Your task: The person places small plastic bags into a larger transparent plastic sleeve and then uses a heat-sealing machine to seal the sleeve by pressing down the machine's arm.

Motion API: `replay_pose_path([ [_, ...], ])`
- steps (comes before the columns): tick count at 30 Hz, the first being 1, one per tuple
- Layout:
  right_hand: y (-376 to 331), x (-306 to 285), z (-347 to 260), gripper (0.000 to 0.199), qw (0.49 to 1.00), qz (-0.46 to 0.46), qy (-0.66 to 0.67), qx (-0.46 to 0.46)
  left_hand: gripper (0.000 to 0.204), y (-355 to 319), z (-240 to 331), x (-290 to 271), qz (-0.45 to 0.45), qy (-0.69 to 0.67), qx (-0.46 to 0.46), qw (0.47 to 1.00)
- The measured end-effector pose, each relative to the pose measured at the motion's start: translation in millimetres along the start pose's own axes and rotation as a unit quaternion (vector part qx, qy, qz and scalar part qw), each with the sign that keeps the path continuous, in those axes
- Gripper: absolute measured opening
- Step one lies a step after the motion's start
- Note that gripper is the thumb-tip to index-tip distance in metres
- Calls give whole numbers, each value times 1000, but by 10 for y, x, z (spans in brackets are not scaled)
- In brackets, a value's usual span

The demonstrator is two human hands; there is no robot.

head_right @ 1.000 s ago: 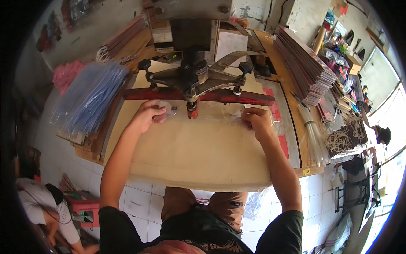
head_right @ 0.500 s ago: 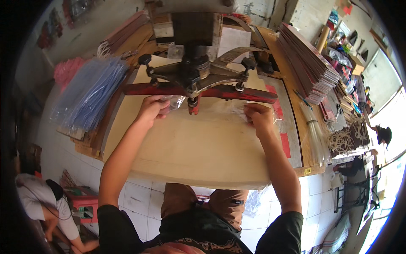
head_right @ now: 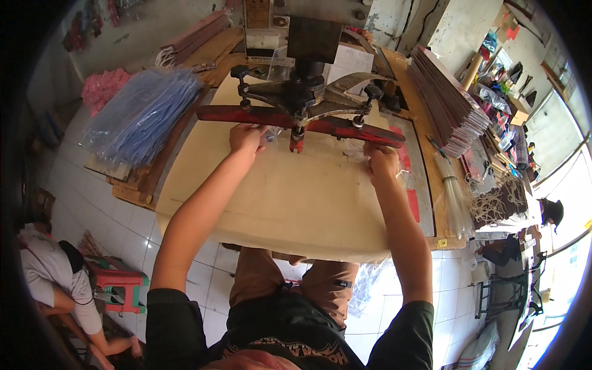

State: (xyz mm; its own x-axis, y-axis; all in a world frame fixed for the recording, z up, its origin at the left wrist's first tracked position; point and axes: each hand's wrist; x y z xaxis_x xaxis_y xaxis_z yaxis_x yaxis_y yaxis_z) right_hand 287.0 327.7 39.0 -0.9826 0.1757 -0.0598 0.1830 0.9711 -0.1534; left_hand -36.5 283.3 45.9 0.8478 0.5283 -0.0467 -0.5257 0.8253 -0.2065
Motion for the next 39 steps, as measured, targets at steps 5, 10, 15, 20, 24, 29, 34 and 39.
replay_pose_path([
  [5, -4, 72, -44, 17, 999, 26, 16, -31, 6, -6, 24, 127, 45, -7, 10, 999],
  [10, 20, 211, -53, 18, 995, 97, 7, -31, 8, 181, -83, 98, 32, -49, 40, 997],
  [15, 126, 149, -23, 27, 991, 126, -31, 6, 13, 272, -190, -157, -146, -56, 71, 985],
  [20, 157, 184, 64, 21, 991, 119, -34, -56, 13, 249, -291, -55, 23, 101, 201, 974],
  [24, 379, 192, 168, 22, 984, 159, -57, -56, 13, 155, -281, 58, 114, 152, 216, 958],
  [29, 518, 155, 275, 25, 977, 179, -60, -97, 18, 191, -295, 266, 175, 117, 209, 955],
  [34, 512, 161, 260, 28, 981, 168, -65, -71, 16, 66, -206, 332, 224, 133, 196, 945],
  [39, 572, 141, 295, 34, 971, 206, -69, -99, 16, -19, -184, 403, 226, 161, 209, 938],
])
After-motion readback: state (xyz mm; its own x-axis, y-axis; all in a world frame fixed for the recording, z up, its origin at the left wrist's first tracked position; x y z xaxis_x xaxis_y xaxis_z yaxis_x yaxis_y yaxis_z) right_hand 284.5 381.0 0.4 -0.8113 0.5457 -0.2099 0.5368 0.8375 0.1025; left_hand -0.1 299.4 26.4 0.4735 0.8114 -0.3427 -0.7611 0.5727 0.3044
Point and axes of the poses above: each hand's wrist, its own y-axis towards the middle knuckle, its own x-axis out of the palm, z = x × y, and after that the axes turned 4 degrees about -z, right-handed
